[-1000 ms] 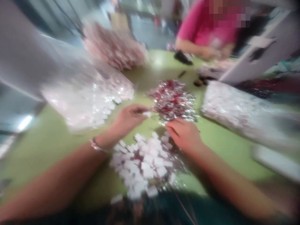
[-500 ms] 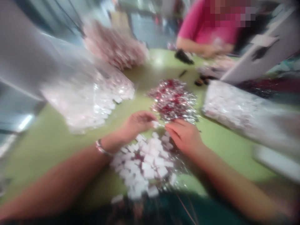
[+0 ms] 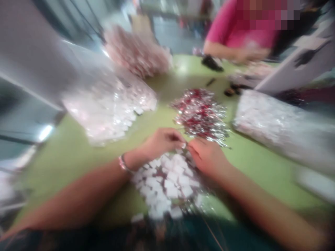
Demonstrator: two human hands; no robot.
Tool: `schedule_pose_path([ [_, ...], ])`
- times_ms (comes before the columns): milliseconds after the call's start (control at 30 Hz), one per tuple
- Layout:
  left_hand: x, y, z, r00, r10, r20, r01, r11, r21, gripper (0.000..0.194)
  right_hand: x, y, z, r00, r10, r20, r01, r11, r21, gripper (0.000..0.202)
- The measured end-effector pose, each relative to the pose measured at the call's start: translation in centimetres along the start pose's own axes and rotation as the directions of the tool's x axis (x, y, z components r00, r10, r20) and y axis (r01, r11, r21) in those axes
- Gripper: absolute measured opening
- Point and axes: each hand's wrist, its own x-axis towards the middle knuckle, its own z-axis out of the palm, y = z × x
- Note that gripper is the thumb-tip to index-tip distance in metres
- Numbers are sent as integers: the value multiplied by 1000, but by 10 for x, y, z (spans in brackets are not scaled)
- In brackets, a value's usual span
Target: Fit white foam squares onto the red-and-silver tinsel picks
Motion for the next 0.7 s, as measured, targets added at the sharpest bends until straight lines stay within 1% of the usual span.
schedule_pose_path([
  [67, -1, 0, 1, 1000, -6, 7, 6, 1000, 6, 19, 2, 1, 2, 1000, 17, 10, -18, 999, 35, 26],
  [167, 0, 10, 1, 1000, 13, 13, -13, 1000, 25, 21, 4, 2, 3, 999, 34, -30, -30, 990, 139, 24],
  [233, 3, 19, -8, 997, 59, 47, -64, 991, 121, 28, 2, 1, 0, 997, 50, -56, -36, 976, 213, 22],
  [267, 5, 23, -16, 996, 87, 35, -93, 969, 227, 33, 0, -1, -3, 997, 59, -56, -44, 970, 238, 21],
  [300, 8, 25, -27, 993, 118, -4, -108, 921, 374, 36, -4, -5, -6, 997, 59, -44, -45, 965, 259, 21],
  [333, 10, 26, -39, 981, 163, -108, -79, 834, 546, 34, -8, -9, -10, 999, 38, -21, -30, 959, 283, 22],
  [367, 13, 24, -54, 935, 246, -254, 9, 701, 713, 31, -12, -13, -14, 1000, -7, 11, 3, 950, 313, 23],
  [400, 16, 22, -68, 897, 305, -320, 113, 542, 833, 30, -16, -18, -18, 996, -69, 47, 49, 936, 348, 22],
  [433, 19, 18, -82, 879, 331, -344, 206, 386, 899, 31, -20, -21, -22, 988, -136, 76, 97, 918, 386, 22],
  [467, 22, 14, -93, 875, 316, -367, 292, 260, 920, 31, -22, -23, -24, 978, -186, 92, 133, 901, 412, 23],
  [500, 24, 10, -102, 882, 272, -386, 349, 174, 921, 30, -23, -22, -26, 975, -201, 90, 147, 898, 415, 24],
  [533, 25, 6, -109, 889, 240, -390, 377, 101, 921, 30, -23, -18, -27, 982, -176, 73, 135, 913, 385, 25],
  [600, 27, 2, -114, 900, 186, -394, 398, 21, 917, 29, -19, -2, -29, 999, -30, 14, 26, 969, 244, 27],
  [633, 27, 1, -114, 903, 179, -391, 397, 1, 918, 29, -16, 10, -31, 998, 60, -4, -59, 987, 146, 26],
  [667, 26, 0, -113, 904, 178, -388, 396, -8, 918, 29, -13, 22, -32, 988, 153, 5, -153, 987, 47, 25],
  [700, 26, 0, -112, 906, 181, -383, 390, -9, 921, 29, -10, 33, -34, 975, 218, 39, -216, 976, -33, 24],
])
